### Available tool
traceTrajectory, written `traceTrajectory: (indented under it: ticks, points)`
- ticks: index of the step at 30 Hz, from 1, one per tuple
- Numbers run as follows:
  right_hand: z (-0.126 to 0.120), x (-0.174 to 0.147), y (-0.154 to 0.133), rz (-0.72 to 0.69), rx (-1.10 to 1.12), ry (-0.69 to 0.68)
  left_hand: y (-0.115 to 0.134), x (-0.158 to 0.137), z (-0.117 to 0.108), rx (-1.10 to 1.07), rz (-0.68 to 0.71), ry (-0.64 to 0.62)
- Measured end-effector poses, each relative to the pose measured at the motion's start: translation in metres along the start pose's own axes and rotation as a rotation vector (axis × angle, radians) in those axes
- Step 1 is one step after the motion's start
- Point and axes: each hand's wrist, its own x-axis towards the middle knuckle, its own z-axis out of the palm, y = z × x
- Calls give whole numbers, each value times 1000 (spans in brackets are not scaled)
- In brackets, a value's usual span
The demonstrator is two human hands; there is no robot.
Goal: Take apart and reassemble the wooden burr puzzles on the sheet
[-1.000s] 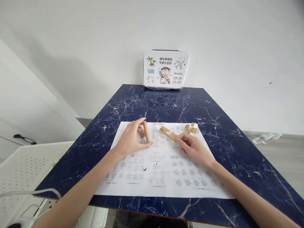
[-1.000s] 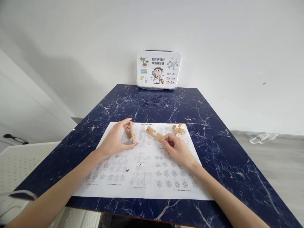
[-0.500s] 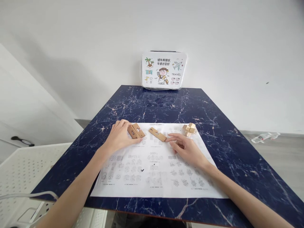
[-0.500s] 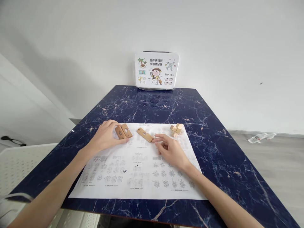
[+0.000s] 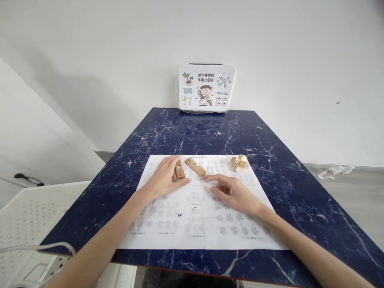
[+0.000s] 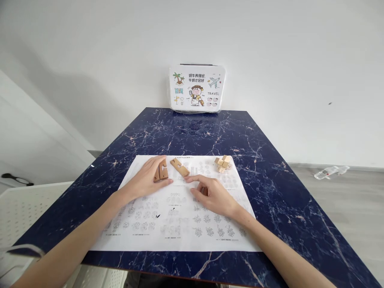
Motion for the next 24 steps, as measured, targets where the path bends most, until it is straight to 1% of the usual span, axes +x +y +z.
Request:
traceTrajectory:
  ticks: [4,8,13,17,24]
  points:
    - [0,0,-2,22,35,6,13,-2,9,39,93,-56]
    - [-2,-1,-3,42,89,8,26,-3,13,86,173,-105]
    - [-3,-1,-3,66,103,10,31,-3,13,123,187,-105]
    - [-2,0,-2,68,102,12,30,-3,15,134,188,-50]
    - [-1,0,-1,73,127,14,24,-1,16,129,153,164]
